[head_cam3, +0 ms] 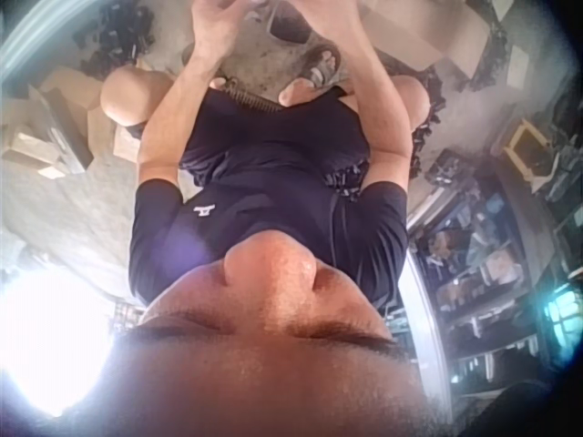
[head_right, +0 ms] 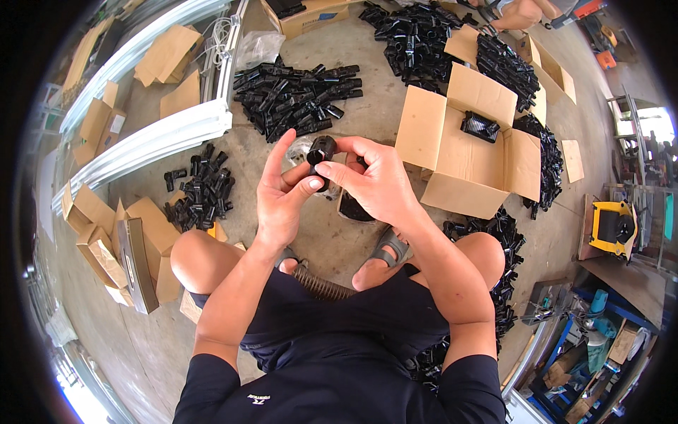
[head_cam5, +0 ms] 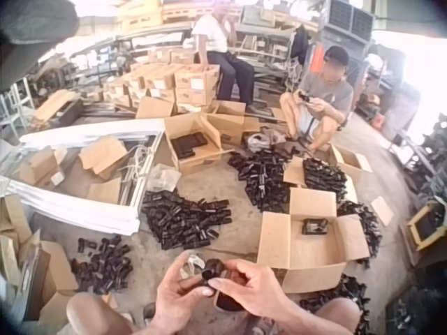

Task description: The person picks up individual black plastic components from the floor and places them one at a time into a cardboard box.

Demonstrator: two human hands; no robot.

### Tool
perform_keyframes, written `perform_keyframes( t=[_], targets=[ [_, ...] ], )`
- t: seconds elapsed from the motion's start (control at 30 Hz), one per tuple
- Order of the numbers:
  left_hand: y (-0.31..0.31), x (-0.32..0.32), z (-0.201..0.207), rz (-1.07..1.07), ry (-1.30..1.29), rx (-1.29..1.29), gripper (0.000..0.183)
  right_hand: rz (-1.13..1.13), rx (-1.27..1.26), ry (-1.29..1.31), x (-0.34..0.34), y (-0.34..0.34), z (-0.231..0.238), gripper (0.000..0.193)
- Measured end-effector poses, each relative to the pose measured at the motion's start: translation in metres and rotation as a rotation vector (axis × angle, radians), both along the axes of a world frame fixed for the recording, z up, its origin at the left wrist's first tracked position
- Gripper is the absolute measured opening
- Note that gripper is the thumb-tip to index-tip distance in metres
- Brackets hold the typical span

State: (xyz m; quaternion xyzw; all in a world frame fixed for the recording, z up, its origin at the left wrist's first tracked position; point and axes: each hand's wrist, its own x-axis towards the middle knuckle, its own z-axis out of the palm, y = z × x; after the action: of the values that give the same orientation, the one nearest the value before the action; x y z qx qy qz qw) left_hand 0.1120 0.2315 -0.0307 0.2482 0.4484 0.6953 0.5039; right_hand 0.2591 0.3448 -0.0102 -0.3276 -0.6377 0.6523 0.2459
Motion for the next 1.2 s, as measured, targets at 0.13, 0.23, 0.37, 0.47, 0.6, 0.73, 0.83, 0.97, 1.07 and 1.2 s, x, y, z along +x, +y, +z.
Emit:
perform_keyframes(
  t=[0.13,0.23,0.37,0.47,0.6,0.73,0.83,0.97,1.07,1.2],
  targets=[
    [0.0,0.001,-0.003,-0.024,-0.002,-0.015,0.084,-0.005,-0.043,0.01,-0.002,-0.002,0.003,0.032],
    [-0.001,0.001,-0.004,-0.03,-0.036,-0.02,0.085,0.003,-0.026,-0.01,-0.001,-0.001,0.005,0.032],
    [-0.001,0.001,-0.001,-0.013,-0.02,-0.016,0.087,0.002,0.013,-0.033,0.0,-0.003,0.011,0.033],
    [-0.002,0.002,0.002,-0.006,0.016,0.0,0.088,0.013,0.053,-0.058,0.002,-0.004,0.014,0.034],
    [-0.003,0.003,0.002,0.001,0.024,0.024,0.087,0.014,0.033,-0.033,0.003,-0.004,0.011,0.034],
    [-0.004,0.004,0.001,0.019,-0.001,0.063,0.087,0.01,0.041,-0.022,0.005,-0.004,0.011,0.034],
    [-0.003,0.004,0.0,0.007,0.009,0.067,0.088,0.009,0.033,0.003,0.006,-0.003,0.011,0.033],
    [-0.004,0.005,0.003,-0.008,0.029,0.059,0.089,0.006,-0.009,0.029,0.005,-0.006,0.012,0.032],
    [-0.004,0.005,0.002,-0.009,0.035,0.062,0.089,0.013,-0.02,0.03,0.005,-0.006,0.012,0.031],
    [-0.004,0.005,0.001,-0.011,0.013,0.053,0.089,0.019,-0.026,0.033,0.005,-0.005,0.011,0.031]
  ],
)
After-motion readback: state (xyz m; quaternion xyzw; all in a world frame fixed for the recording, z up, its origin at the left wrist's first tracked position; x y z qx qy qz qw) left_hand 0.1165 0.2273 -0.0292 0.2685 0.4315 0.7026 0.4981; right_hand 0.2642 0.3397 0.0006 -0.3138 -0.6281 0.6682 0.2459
